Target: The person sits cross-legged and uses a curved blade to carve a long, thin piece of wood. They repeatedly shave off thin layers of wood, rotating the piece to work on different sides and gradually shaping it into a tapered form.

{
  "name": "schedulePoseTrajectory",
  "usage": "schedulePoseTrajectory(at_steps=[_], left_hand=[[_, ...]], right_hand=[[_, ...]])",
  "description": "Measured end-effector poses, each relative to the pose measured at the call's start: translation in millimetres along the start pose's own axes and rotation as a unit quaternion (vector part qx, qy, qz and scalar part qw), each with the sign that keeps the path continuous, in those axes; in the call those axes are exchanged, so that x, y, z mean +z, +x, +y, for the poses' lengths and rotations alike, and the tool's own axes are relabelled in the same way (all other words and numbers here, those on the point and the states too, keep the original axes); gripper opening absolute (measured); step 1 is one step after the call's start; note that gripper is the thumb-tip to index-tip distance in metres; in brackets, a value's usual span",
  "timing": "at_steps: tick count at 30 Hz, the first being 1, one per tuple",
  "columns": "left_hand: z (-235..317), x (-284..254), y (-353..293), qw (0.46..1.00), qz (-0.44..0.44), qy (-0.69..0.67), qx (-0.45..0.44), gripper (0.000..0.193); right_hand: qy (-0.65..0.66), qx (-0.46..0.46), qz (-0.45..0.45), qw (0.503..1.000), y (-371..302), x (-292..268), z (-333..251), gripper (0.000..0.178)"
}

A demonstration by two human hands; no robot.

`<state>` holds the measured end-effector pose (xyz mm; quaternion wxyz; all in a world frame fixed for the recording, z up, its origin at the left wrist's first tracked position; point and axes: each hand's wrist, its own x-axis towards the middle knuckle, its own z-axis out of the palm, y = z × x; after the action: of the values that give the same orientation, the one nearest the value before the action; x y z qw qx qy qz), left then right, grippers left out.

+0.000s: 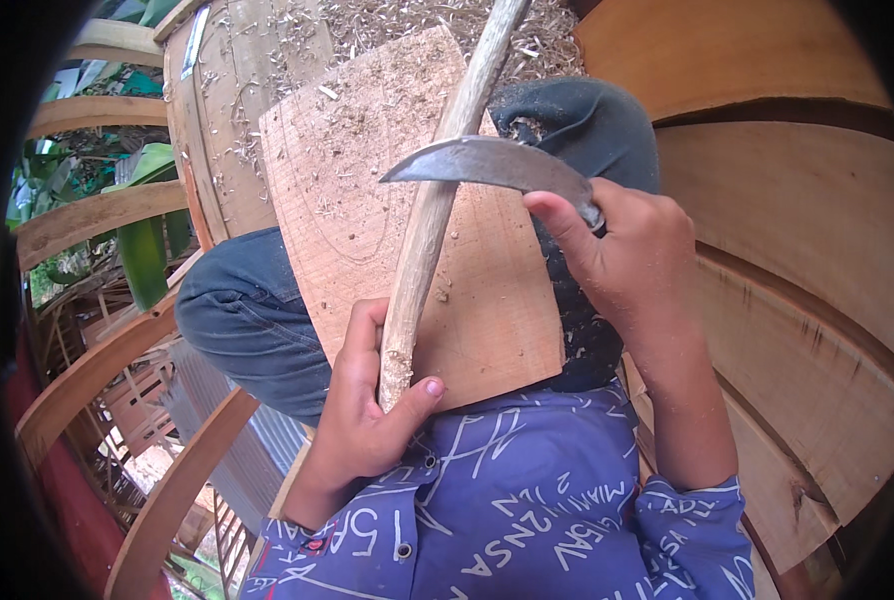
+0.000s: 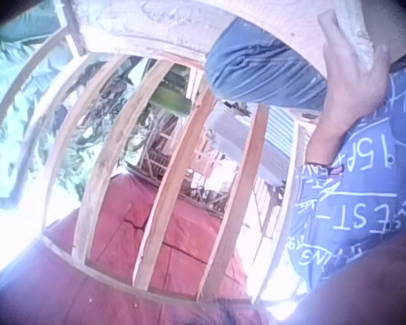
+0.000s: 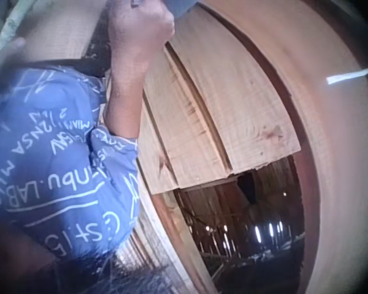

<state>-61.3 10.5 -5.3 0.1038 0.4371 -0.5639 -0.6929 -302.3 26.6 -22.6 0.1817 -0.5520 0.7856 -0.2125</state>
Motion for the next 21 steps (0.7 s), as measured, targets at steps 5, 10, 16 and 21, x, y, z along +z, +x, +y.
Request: schedulePoseTrajectory(at_steps=[5,10,16,21], left_hand=[[-12.6,5.4,-4.2,0.993,0.025,0.049,0.106,0.060],[-10.3,5.8,0.2,0.995,0.035,0.027,0.086,0.063],[-15.0,7.8,0.1,0.998,0.013,-0.015,0.063,0.062],[-17.3,2.7,-9.1,0.999,-0.015,0.007,0.034,0.063]], right_hand=[[-0.034,-0.177,-0.093,0.979,-34.3,5.1,-24.1,0.059],[-0.006,-0.121,-0.068,0.990,-26.7,15.6,-19.5,0.059],[-0.020,-0.113,-0.052,0.992,-21.5,16.7,-9.3,0.059],[-0.042,-0.160,-0.061,0.984,-28.7,13.7,-15.2,0.058]])
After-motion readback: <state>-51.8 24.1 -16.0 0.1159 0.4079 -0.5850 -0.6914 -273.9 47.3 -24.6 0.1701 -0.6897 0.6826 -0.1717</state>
